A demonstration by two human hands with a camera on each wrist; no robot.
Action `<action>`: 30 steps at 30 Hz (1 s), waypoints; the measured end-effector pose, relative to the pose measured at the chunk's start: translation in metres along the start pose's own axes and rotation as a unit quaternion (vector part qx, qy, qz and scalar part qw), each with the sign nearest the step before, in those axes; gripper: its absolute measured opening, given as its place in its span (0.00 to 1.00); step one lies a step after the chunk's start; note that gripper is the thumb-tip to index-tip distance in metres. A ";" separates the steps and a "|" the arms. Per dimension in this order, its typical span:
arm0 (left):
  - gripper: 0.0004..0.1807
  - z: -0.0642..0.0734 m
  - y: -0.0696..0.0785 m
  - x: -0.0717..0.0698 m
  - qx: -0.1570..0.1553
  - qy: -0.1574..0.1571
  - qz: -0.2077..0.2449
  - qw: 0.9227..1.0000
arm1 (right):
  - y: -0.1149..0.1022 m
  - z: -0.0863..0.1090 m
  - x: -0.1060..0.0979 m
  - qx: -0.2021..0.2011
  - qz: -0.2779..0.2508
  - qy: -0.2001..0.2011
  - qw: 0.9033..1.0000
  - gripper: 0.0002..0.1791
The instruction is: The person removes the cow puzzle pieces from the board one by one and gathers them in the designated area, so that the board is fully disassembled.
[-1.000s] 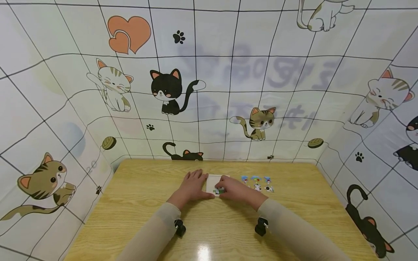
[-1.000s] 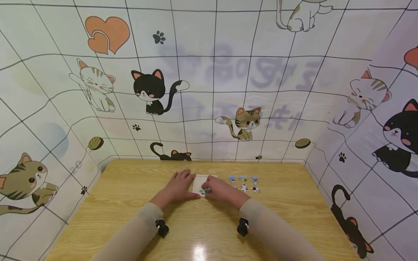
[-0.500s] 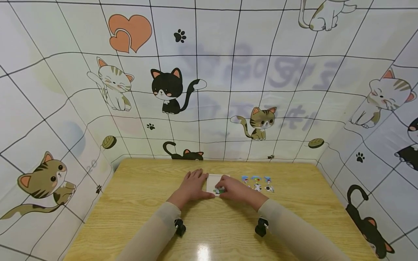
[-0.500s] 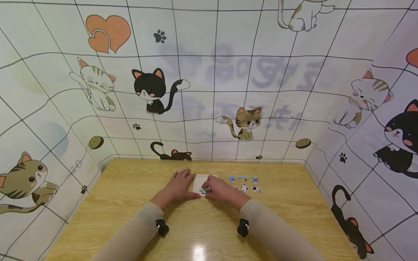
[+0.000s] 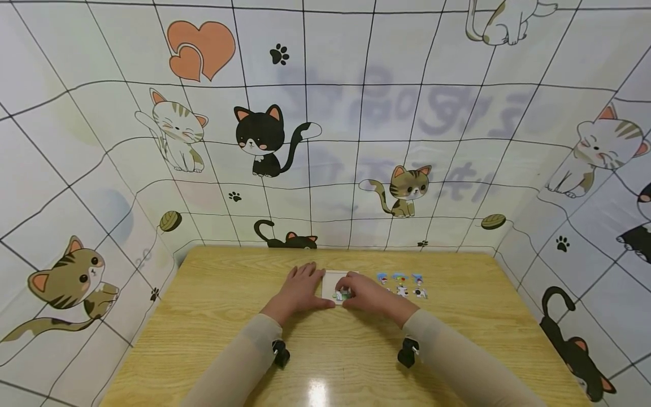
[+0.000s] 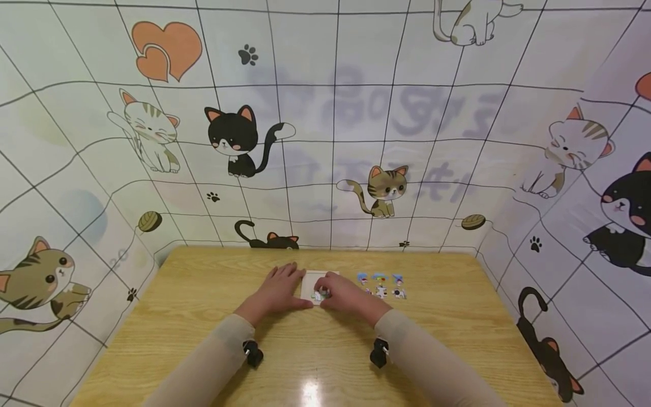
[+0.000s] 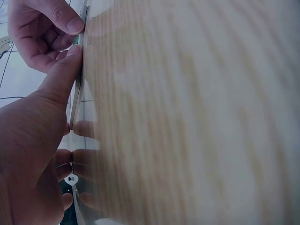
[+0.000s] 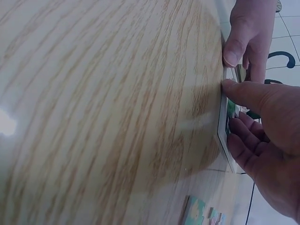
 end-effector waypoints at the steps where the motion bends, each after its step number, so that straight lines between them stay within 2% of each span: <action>1: 0.59 0.000 0.000 0.000 -0.002 -0.002 -0.002 1.000 | 0.000 0.000 0.000 0.000 -0.003 0.000 1.000 0.19; 13: 0.59 -0.002 -0.001 0.000 -0.005 -0.004 0.000 1.000 | 0.001 0.002 -0.005 0.008 -0.042 0.007 0.999 0.18; 30: 0.60 -0.001 -0.001 0.002 -0.011 -0.008 -0.006 1.000 | 0.007 0.003 -0.006 0.015 -0.046 0.006 0.999 0.18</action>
Point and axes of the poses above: each hand's wrist, its own z-axis away from the middle knuckle, its own x-axis out of the palm, y = z × x, the point moved 7 cm from there along -z, towards the middle knuckle, and after that the axes turned 5 degrees about y, right-handed, at the moved point
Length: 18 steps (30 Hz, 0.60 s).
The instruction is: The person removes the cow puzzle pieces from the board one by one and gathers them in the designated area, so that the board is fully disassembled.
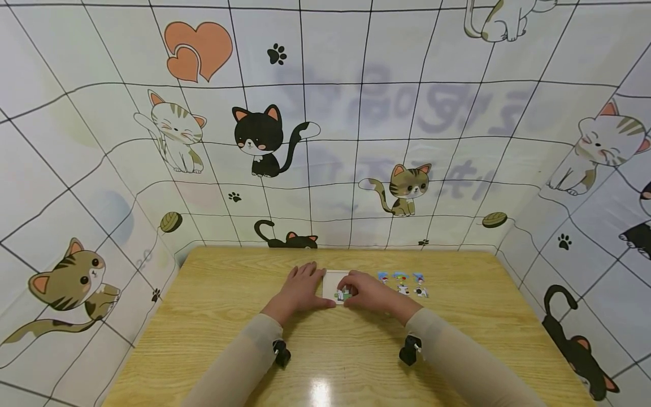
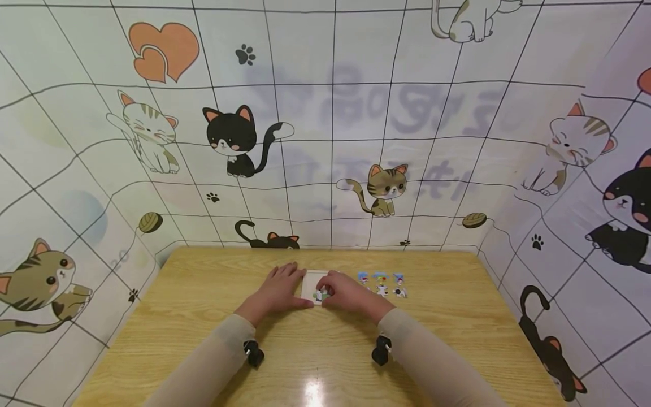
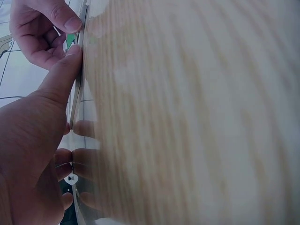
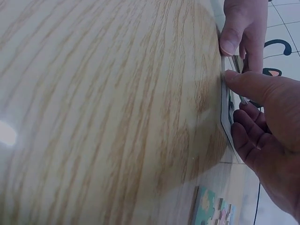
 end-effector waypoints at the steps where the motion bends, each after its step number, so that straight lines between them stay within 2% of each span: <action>1: 0.60 0.000 0.000 0.000 0.000 0.000 -0.001 1.000 | 0.000 0.000 0.000 -0.002 0.002 0.001 1.000 0.18; 12: 0.60 -0.002 -0.001 0.001 -0.002 0.002 -0.004 1.000 | -0.003 0.004 -0.004 -0.032 0.003 0.031 0.999 0.16; 18: 0.59 0.000 0.001 -0.001 0.001 0.004 0.003 1.000 | -0.005 0.007 -0.009 -0.023 0.004 0.042 0.999 0.16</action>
Point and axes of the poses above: each hand's wrist, its own z-axis away from the middle knuckle, its own x-axis out of the palm, y = z × x, the point moved 7 cm from there along -z, towards the middle knuckle, and after that the axes turned 5 degrees about y, right-handed, at the moved point
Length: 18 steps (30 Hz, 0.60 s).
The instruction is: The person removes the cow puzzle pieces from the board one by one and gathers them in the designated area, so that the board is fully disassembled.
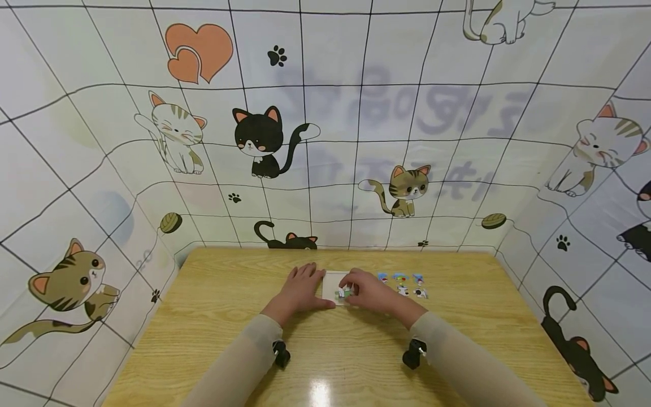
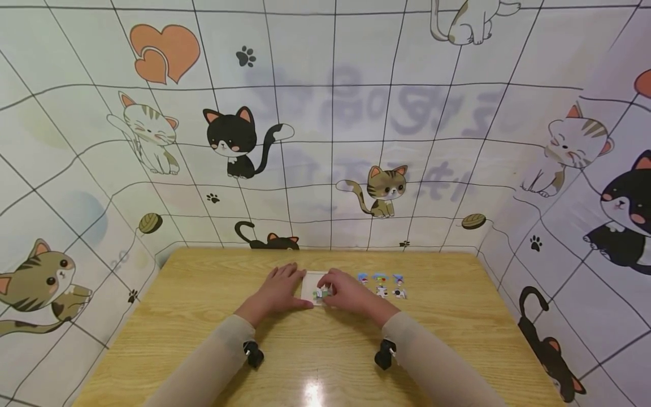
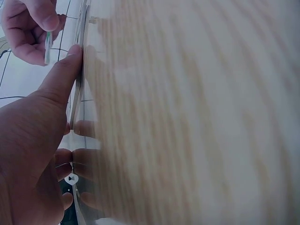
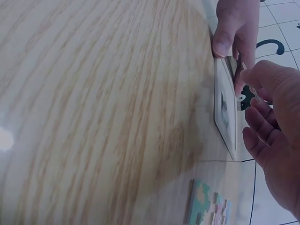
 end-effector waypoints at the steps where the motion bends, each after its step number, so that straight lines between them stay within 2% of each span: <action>1: 0.59 0.000 0.000 0.000 0.000 0.000 0.000 1.000 | 0.000 0.001 -0.001 0.003 -0.001 0.002 1.000 0.16; 18: 0.60 0.000 0.001 -0.001 -0.006 -0.001 -0.004 1.000 | 0.006 0.025 -0.022 0.015 -0.025 0.020 0.999 0.15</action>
Point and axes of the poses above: each hand's wrist, its own z-axis away from the middle knuckle, its own x-axis out of the palm, y = z × x, the point moved 7 cm from there along -z, towards the middle knuckle, and after that the axes turned 5 degrees about y, right-handed, at the moved point
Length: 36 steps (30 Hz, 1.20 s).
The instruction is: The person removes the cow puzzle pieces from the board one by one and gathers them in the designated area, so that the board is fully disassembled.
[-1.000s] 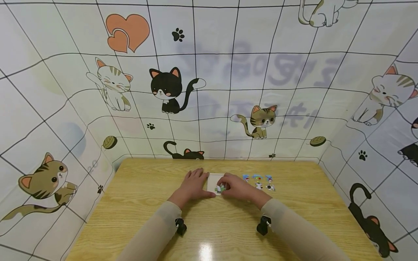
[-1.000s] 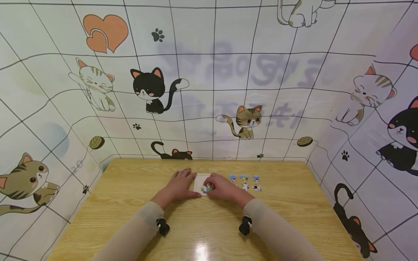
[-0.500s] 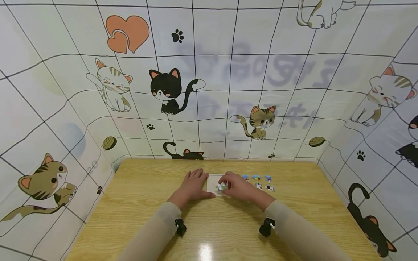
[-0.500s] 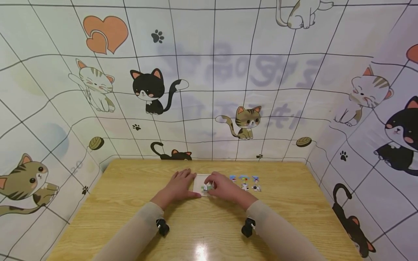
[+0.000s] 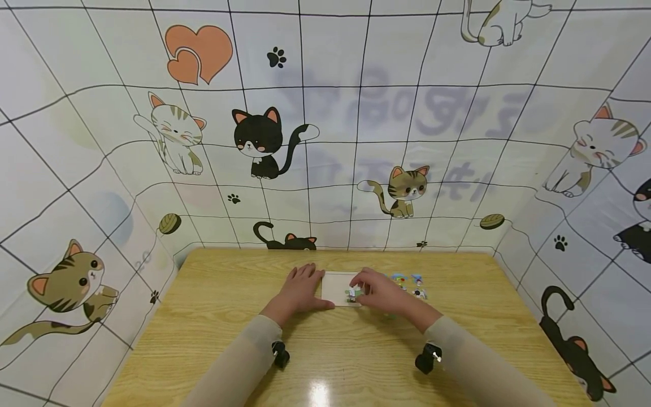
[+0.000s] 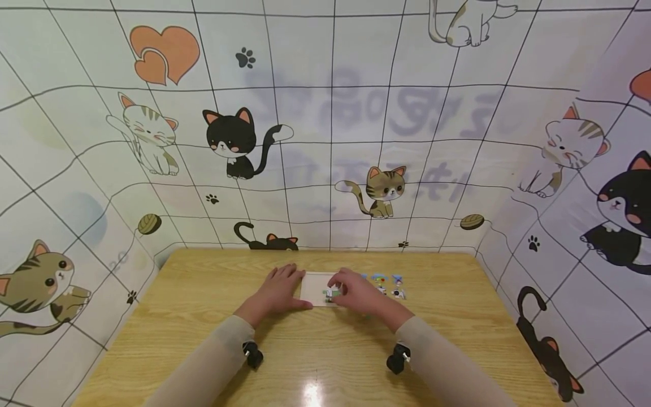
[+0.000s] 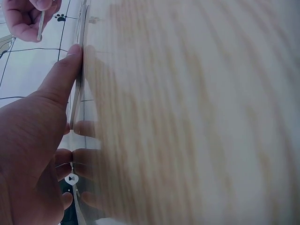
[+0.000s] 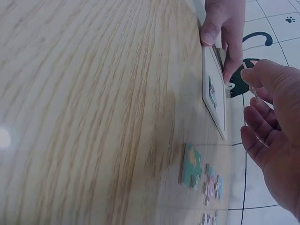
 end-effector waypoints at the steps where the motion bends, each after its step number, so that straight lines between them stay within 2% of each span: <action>1: 0.60 0.000 0.000 0.000 0.000 0.000 -0.001 1.000 | 0.001 0.002 -0.001 0.002 -0.001 0.000 1.000 0.15; 10: 0.60 0.000 0.001 0.001 0.003 0.007 0.013 1.000 | 0.006 0.021 -0.016 0.015 -0.015 0.013 1.000 0.17; 20: 0.60 -0.001 -0.003 0.003 0.001 0.013 0.013 1.000 | 0.017 0.044 -0.031 0.018 -0.005 0.037 0.999 0.15; 28: 0.61 -0.002 -0.003 0.002 0.001 0.015 0.017 1.000 | 0.030 0.061 -0.039 0.024 -0.026 0.042 0.999 0.14; 36: 0.61 -0.003 -0.005 0.004 0.000 0.014 0.015 1.000 | 0.037 0.075 -0.047 0.045 -0.016 0.050 0.998 0.14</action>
Point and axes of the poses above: each hand's wrist, its own z-axis away from the middle knuckle, its own x-axis out of the palm, y = z × x, the point moved 7 cm from there along -z, towards the middle knuckle, and after that the axes turned 5 degrees about y, right-handed, at the moved point
